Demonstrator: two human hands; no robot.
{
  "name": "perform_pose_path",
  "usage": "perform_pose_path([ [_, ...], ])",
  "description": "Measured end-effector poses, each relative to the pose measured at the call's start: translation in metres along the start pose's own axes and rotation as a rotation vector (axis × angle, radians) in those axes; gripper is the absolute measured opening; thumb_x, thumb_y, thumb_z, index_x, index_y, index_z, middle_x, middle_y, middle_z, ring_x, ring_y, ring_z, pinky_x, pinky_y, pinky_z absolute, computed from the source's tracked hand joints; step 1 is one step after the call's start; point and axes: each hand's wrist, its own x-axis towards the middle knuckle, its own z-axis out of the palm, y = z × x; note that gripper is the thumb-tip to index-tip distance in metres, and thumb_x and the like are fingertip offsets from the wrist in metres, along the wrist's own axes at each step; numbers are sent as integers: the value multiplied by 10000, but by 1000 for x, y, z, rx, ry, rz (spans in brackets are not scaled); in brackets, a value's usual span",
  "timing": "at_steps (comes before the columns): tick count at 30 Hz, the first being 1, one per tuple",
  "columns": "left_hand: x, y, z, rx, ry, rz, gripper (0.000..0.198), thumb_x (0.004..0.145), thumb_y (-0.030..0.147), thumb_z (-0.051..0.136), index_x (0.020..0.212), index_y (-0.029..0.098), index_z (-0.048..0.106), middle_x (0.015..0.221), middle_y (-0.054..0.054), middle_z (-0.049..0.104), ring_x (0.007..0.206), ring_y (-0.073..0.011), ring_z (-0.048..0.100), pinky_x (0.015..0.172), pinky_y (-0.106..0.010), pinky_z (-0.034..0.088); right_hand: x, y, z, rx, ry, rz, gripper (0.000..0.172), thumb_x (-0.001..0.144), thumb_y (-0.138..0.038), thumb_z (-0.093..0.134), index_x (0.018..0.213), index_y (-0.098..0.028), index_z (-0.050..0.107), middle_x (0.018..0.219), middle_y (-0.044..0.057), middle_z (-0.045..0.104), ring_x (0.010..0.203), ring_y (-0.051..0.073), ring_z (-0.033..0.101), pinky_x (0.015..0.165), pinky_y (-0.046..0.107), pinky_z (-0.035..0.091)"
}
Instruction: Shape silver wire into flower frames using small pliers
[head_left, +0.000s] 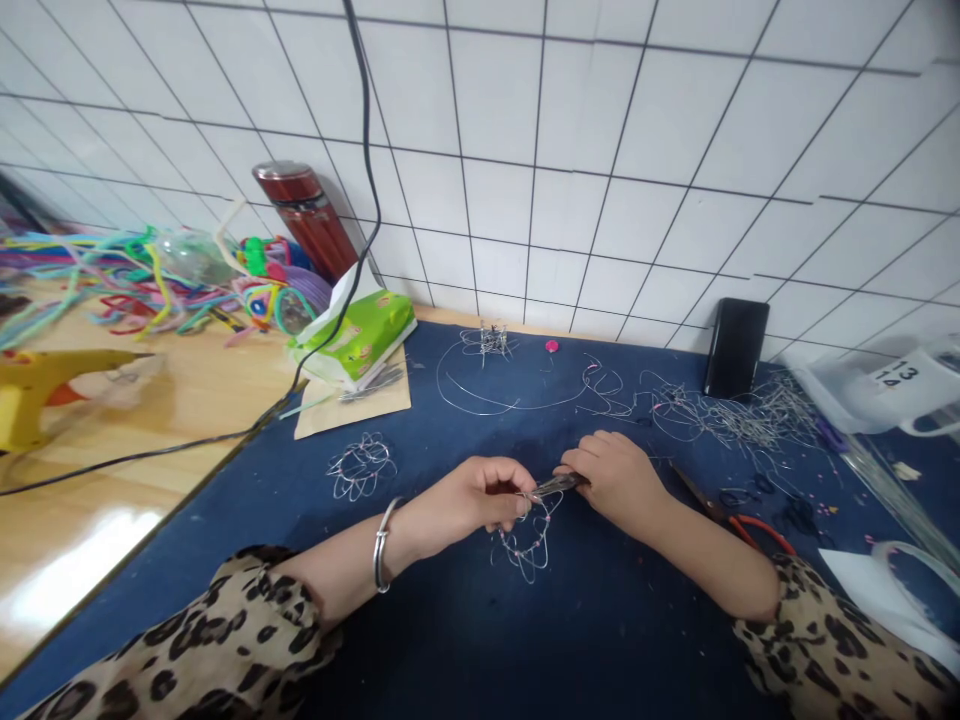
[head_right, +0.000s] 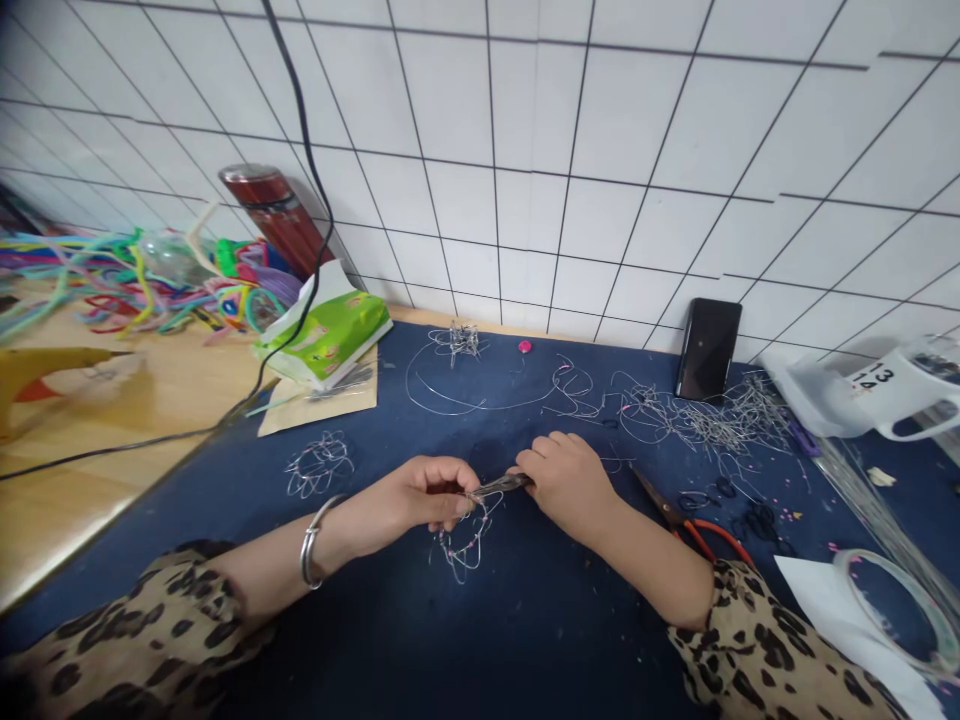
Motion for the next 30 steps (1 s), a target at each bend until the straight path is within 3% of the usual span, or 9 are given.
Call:
perform_pose_path([
  [9,0,1,-2,-10,-9,-3,102,754,150,560,848,144,600,649,17,551,585,-85,498,530,-209,340,-1,1,3,3,-18,24,251,880,-314,428,747,-211,614,665,9,539,687,139,417,656,272,265],
  [19,-1,2,-1,49,42,-25,128,773,264,575,802,144,607,611,13,546,550,-86,480,516,-207,343,-2,-3,4,23,-17,41,240,873,-294,443,733,-204,616,658,8,536,675,132,413,655,265,274],
  [30,0,2,0,29,59,-4,91,752,228,599,775,140,599,623,23,538,565,-79,485,551,-206,366,-3,-2,8,45,-46,56,171,848,-265,483,757,-209,616,679,1,540,696,132,423,670,266,287],
])
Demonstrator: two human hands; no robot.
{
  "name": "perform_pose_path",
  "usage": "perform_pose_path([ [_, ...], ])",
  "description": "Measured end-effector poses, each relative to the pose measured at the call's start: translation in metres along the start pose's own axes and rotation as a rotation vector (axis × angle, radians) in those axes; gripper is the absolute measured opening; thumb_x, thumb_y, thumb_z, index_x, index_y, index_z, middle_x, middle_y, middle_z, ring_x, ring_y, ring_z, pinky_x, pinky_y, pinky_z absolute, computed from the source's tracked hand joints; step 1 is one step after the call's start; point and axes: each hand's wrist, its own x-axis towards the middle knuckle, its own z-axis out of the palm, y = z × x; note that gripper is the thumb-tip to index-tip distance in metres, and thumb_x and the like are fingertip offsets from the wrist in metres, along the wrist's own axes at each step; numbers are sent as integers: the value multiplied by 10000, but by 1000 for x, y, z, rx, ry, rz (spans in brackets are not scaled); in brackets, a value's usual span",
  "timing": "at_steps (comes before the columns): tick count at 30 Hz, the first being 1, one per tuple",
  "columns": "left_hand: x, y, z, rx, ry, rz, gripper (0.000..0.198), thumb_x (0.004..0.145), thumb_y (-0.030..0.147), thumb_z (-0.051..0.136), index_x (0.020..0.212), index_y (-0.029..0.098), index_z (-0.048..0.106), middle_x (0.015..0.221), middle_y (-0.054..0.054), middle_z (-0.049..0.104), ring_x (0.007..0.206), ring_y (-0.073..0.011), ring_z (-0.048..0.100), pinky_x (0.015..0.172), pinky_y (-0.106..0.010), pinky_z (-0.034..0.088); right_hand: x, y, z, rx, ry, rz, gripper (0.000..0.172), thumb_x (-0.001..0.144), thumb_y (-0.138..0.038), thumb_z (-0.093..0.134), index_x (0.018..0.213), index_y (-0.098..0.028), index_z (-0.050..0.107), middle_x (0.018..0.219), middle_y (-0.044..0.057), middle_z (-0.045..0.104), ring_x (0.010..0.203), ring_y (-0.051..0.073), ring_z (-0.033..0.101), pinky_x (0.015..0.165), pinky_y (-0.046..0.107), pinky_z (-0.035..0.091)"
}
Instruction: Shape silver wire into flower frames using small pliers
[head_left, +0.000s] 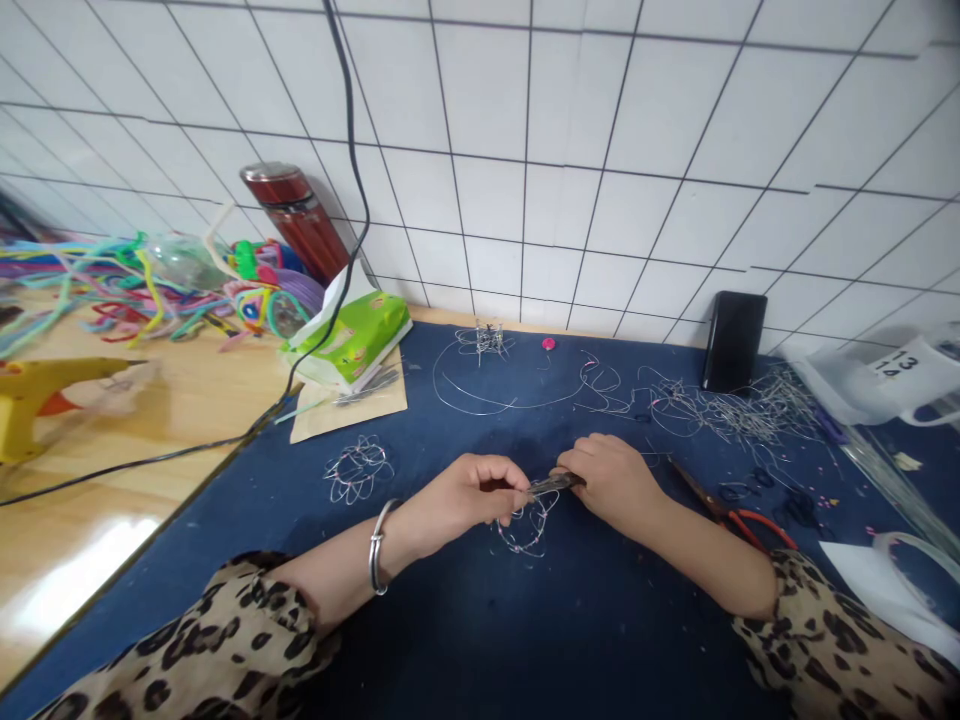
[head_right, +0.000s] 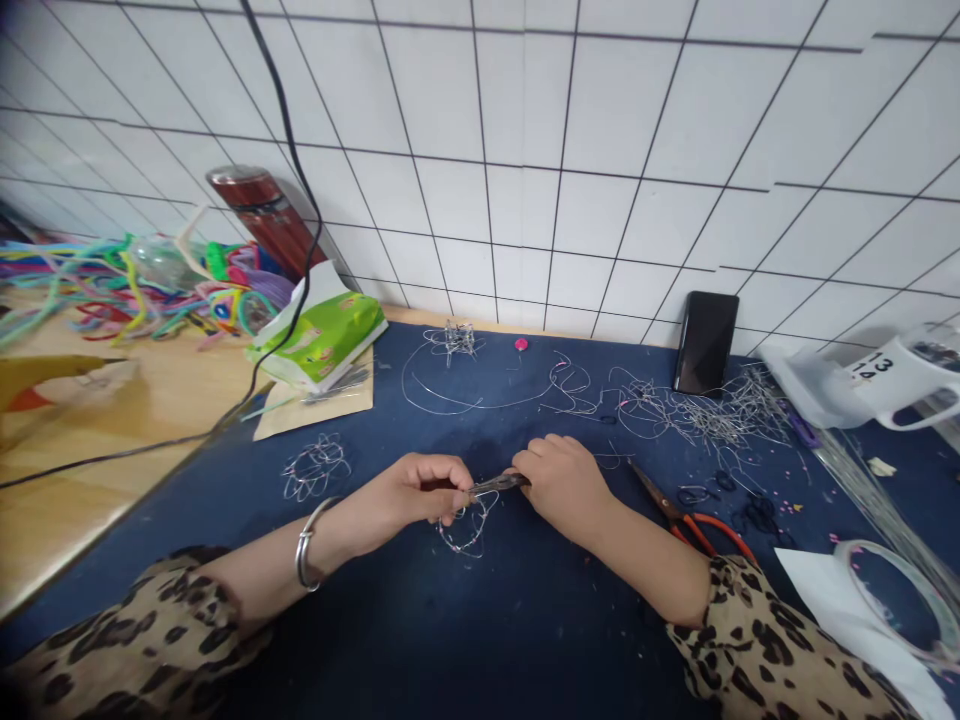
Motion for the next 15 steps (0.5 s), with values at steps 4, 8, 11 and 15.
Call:
perform_pose_path([
  [4,1,-3,0,1,29,15,76,753,212,589,766,138,600,588,28,528,549,-77,474,540,-203,354,0,-1,-4,-9,19,-4,140,832,-245,500,788,-203,626,688,10,538,713,136,429,671,266,290],
  [8,1,-3,0,-1,72,54,73,754,209,586,758,137,598,603,29,514,546,-73,464,518,-195,340,2,1,-9,-43,33,15,129,818,-229,503,816,-200,629,706,21,537,731,145,431,680,275,294],
  [11,1,-1,1,5,125,83,85,760,220,582,753,136,593,607,31,507,545,-71,457,522,-196,347,4,3,-13,-69,65,54,133,813,-224,500,799,-195,629,710,29,533,740,153,434,688,284,294],
  [15,2,-2,3,47,214,158,87,769,214,565,744,133,584,620,27,506,556,-75,445,544,-203,357,6,2,-21,-104,128,94,155,826,-235,480,799,-188,626,713,39,524,749,163,430,688,295,288],
])
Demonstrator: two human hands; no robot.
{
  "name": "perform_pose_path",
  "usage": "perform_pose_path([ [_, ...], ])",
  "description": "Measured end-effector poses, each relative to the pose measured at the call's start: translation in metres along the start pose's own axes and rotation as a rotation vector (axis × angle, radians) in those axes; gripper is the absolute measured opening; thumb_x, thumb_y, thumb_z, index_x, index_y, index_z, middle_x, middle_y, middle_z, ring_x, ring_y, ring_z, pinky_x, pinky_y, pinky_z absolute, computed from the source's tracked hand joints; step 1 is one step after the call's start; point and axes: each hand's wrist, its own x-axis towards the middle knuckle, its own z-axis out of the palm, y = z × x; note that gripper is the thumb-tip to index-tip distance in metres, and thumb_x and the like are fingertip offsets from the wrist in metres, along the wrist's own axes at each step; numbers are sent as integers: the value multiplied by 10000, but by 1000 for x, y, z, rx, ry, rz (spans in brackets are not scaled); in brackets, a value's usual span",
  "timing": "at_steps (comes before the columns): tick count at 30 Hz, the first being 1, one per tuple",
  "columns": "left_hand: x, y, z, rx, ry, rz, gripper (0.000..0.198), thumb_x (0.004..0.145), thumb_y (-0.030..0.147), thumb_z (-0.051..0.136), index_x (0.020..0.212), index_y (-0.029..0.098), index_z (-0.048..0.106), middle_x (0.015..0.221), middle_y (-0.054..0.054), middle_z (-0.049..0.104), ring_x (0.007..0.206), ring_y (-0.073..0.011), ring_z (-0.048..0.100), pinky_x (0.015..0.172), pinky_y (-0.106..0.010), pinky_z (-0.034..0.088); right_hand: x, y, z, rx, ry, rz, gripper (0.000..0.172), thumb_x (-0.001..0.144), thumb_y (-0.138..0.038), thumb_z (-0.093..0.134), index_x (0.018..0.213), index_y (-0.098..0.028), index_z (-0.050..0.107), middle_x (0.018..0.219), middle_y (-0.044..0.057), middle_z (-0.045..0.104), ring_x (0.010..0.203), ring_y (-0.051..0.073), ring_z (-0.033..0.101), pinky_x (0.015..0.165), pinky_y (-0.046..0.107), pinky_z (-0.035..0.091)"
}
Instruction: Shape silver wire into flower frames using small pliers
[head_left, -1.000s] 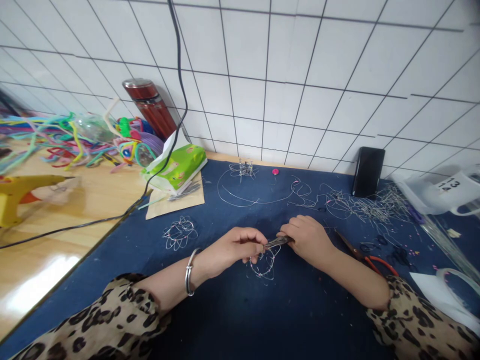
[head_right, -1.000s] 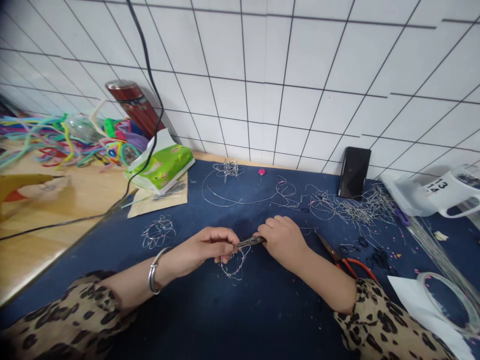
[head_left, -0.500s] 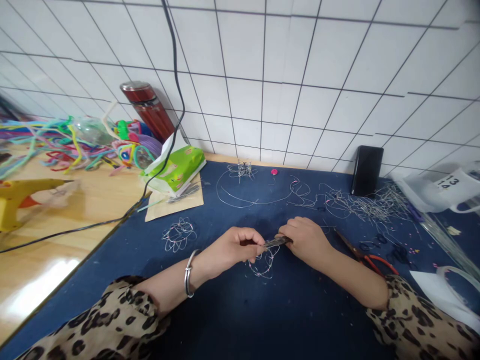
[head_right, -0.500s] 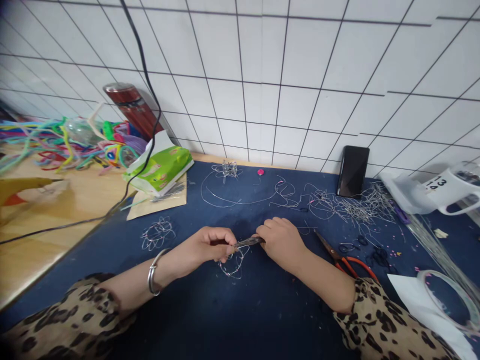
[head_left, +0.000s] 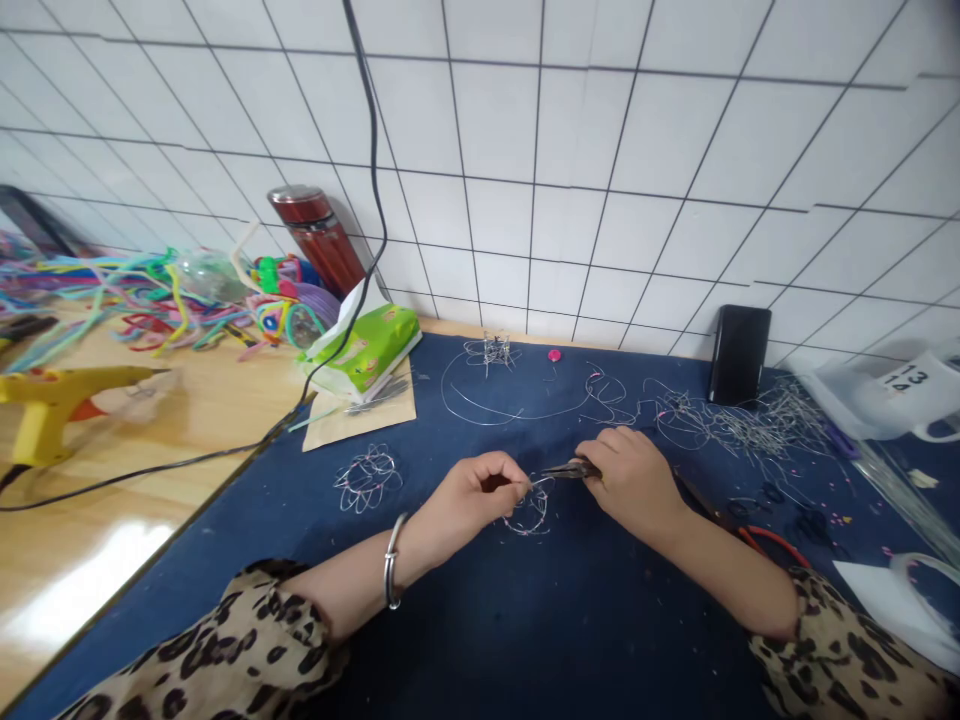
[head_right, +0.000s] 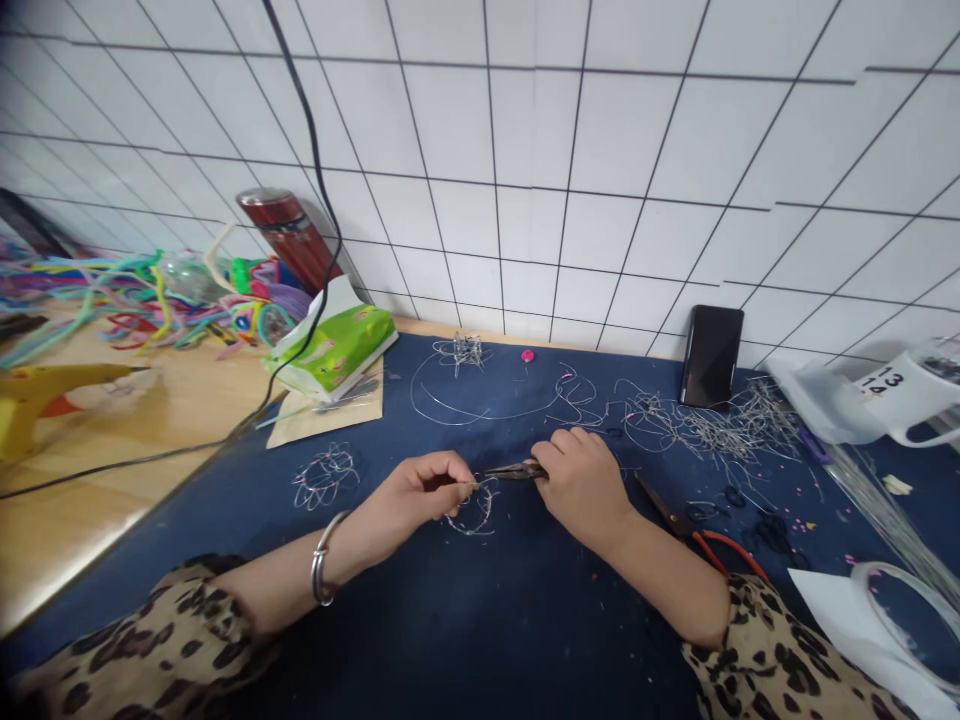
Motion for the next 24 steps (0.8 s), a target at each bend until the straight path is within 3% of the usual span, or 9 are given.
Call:
perform_pose_path([
  [9,-3,0,1,170,139,176,59,771,172,543,731,138,570,678,14,502,599,-86,443,565,-208,366,7,-19,-23,-160,58,-62,213,865,-284,424,838,-188,611,718,51,503,732,184,388,677,330,260],
  [24,-4,-3,2,373,183,266,89,761,150,532,697,163,593,706,-9,548,642,-118,502,598,-228,397,6,-15,-19,-204,48,-53,200,860,-282,430,815,-184,599,716,56,497,735,191,374,673,340,249],
])
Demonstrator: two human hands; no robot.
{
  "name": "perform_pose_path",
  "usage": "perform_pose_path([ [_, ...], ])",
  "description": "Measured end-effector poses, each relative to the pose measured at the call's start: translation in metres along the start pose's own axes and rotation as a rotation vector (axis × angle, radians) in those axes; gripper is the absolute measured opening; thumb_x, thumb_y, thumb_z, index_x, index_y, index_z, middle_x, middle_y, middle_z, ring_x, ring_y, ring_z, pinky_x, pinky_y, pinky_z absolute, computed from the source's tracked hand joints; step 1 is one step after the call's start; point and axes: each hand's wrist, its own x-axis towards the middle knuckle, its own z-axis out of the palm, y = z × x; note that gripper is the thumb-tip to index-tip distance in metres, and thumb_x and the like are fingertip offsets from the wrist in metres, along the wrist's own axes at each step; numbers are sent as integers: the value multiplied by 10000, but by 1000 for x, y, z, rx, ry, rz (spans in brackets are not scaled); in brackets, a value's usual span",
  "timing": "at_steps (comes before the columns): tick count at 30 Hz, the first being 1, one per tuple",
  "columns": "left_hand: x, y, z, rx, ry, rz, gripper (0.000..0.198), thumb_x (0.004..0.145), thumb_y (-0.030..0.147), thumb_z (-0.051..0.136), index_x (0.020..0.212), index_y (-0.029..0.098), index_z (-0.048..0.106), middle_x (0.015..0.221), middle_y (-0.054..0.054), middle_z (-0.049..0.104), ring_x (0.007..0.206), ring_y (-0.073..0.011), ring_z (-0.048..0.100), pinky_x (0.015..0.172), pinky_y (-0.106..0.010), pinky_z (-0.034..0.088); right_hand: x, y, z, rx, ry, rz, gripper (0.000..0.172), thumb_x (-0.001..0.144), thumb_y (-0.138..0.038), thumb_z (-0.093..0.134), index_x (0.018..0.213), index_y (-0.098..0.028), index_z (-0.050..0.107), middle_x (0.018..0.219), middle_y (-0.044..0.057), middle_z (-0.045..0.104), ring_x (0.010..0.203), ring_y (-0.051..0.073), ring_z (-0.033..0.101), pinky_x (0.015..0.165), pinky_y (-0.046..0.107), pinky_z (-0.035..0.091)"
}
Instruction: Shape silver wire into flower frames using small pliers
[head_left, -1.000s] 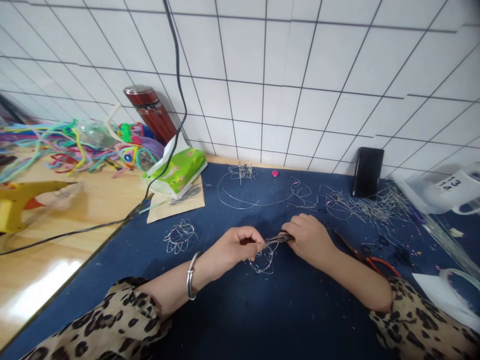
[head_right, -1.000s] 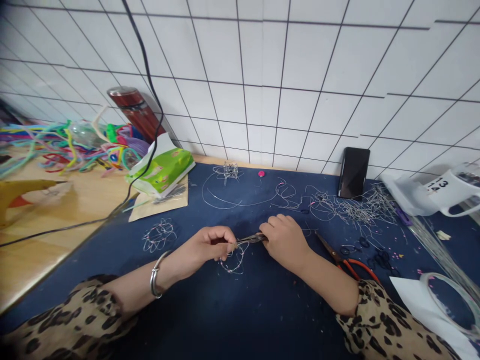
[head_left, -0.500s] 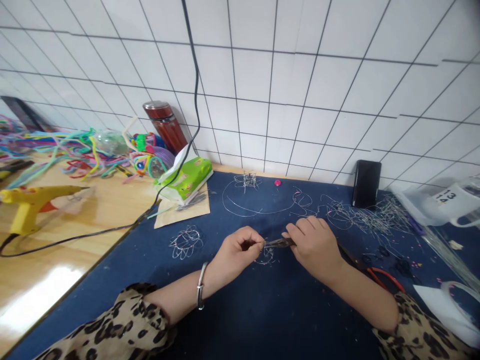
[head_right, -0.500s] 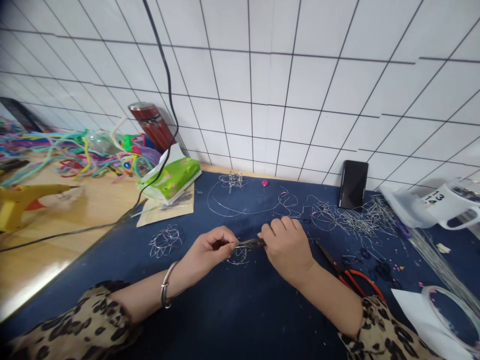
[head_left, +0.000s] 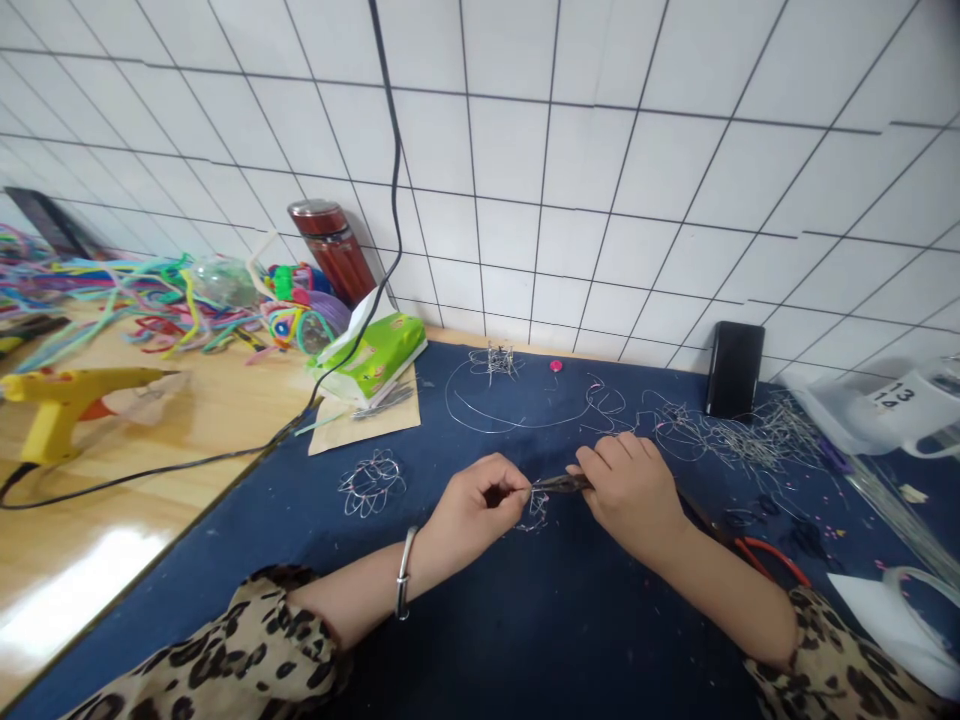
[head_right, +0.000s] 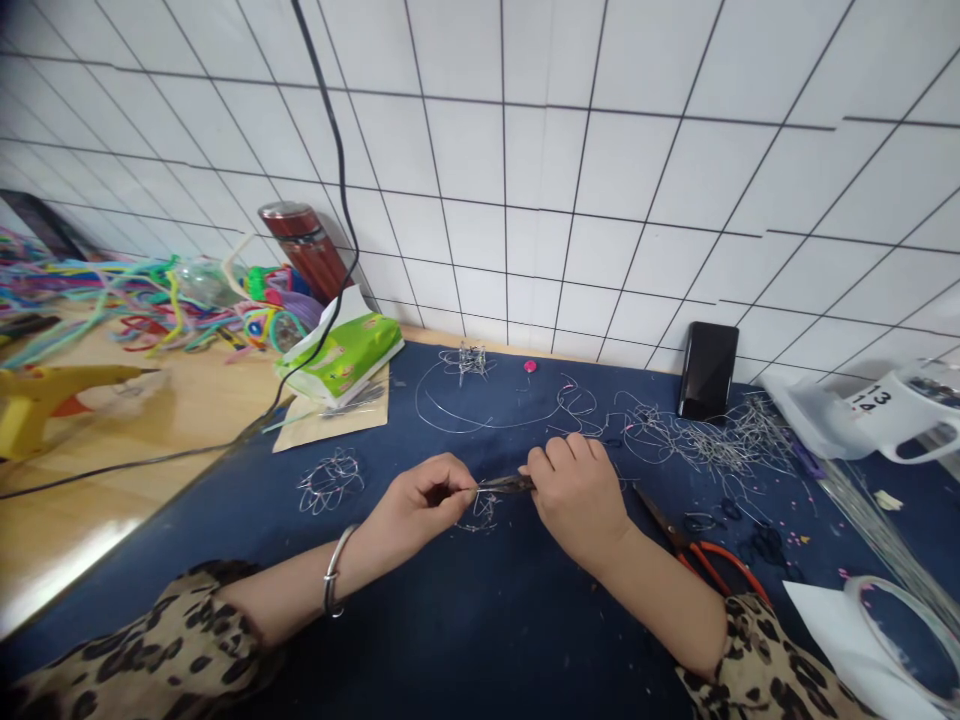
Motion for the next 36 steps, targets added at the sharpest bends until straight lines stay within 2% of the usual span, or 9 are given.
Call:
perform_pose_path([
  [10,2,2,-2,-132,-83,-75,107,792,181,528,730,146,607,720,-2,537,624,-98,477,581,-212,380,-2,1,1,-19,-16,-26,217,870,-307,417,850,-188,597,726,51,500,733,187,373,676,343,250],
  [15,2,3,-4,-104,-115,-41,107,799,167,528,743,146,617,734,-3,537,665,-102,489,616,-217,389,-2,3,0,-13,-30,-33,226,876,-311,405,869,-191,597,726,48,500,741,187,371,681,342,247],
  [23,3,2,-3,-31,-94,38,106,794,133,525,739,148,614,743,-10,546,678,-108,504,632,-230,396,-2,3,2,23,-62,-5,231,876,-304,404,815,-187,594,728,48,498,753,184,367,685,333,240],
  [31,4,1,-4,9,-107,78,114,794,124,519,737,152,614,741,-13,558,682,-111,515,634,-234,401,-2,5,0,-17,-48,-59,229,883,-281,399,859,-180,603,716,49,499,748,181,367,690,334,231],
  [36,4,0,-4,56,-106,107,124,785,109,511,726,152,612,738,-13,560,684,-114,518,630,-236,396,-2,5,0,44,-79,-12,244,883,-294,388,826,-187,600,730,49,499,752,181,368,685,324,237],
])
